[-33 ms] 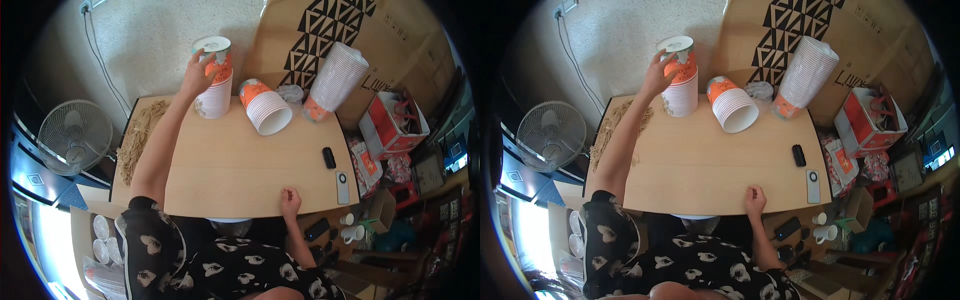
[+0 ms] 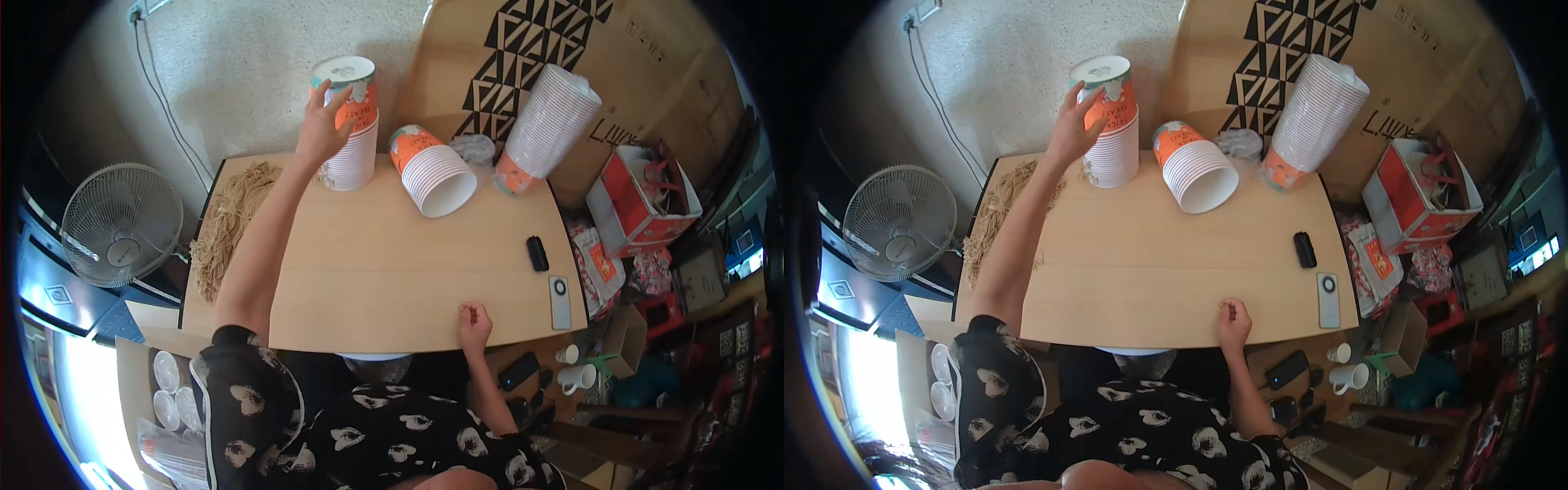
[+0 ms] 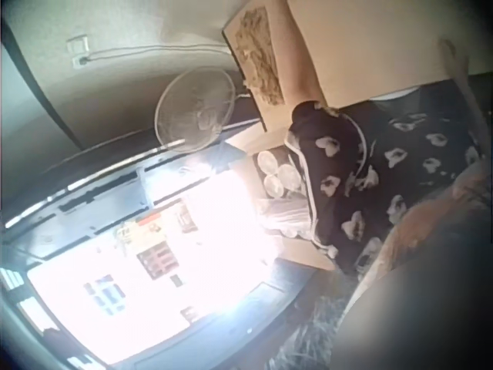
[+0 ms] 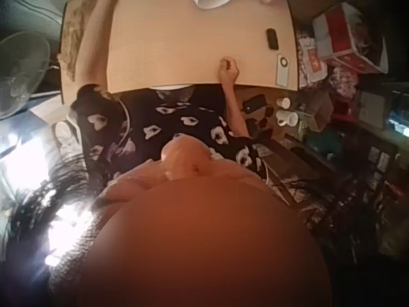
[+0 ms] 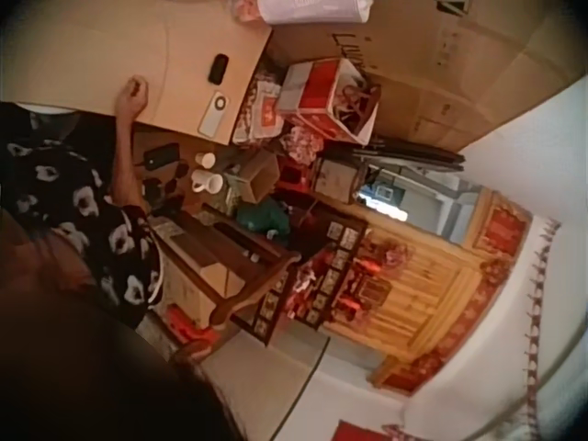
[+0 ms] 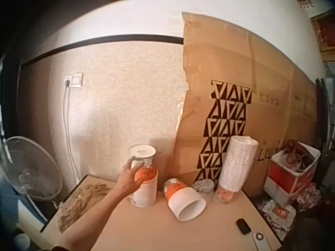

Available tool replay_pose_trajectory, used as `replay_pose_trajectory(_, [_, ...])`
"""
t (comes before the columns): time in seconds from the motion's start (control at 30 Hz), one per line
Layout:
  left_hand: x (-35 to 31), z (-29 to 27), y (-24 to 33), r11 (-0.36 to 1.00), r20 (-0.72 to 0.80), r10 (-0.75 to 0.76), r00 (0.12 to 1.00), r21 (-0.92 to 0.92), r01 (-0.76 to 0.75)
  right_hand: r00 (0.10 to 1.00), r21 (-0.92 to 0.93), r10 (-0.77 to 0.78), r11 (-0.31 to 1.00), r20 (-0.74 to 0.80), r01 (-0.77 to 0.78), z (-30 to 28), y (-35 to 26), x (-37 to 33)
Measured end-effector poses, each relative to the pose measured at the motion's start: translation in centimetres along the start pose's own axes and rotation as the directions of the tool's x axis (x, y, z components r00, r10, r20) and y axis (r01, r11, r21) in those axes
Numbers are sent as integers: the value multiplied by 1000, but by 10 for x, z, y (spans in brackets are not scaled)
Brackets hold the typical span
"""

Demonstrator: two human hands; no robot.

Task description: Threading a string through holes in paper cups to prepare them for assembly or hanging.

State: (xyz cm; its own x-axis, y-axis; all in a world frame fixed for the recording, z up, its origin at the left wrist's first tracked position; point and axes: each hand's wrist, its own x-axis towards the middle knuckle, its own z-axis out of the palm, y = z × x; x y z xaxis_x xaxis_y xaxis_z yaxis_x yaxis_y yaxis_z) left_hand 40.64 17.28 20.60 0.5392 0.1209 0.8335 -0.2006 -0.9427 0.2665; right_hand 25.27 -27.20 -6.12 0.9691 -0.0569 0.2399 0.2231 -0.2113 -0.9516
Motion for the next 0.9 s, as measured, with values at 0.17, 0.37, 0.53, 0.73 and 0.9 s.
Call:
replay_pose_trajectory(0.17, [-110, -41, 80, 956, 339, 35, 940, -286, 67, 996, -35, 62, 997, -67, -64, -6, 13, -3])
replay_pose_trajectory(0.37, [-261, -124, 138, 793, 590, -72, 804, -455, 405, 1000, -59, 16, 998, -12, -17, 3, 2, 5])
replay_pose_trajectory(0.53, [-342, -161, 169, 536, 655, -443, 612, -353, 767, 1000, -134, 16, 991, -26, -19, 1, -4, 3])
replay_pose_trajectory(0.73, [-310, -196, 188, 701, 692, -176, 700, -411, 583, 977, -342, -170, 917, 128, 205, 4, -25, 1])
replay_pose_trajectory(0.9, [-252, -247, 185, 673, 651, -96, 753, -515, 530, 933, -451, -251, 823, 256, 345, 1, -30, 3])
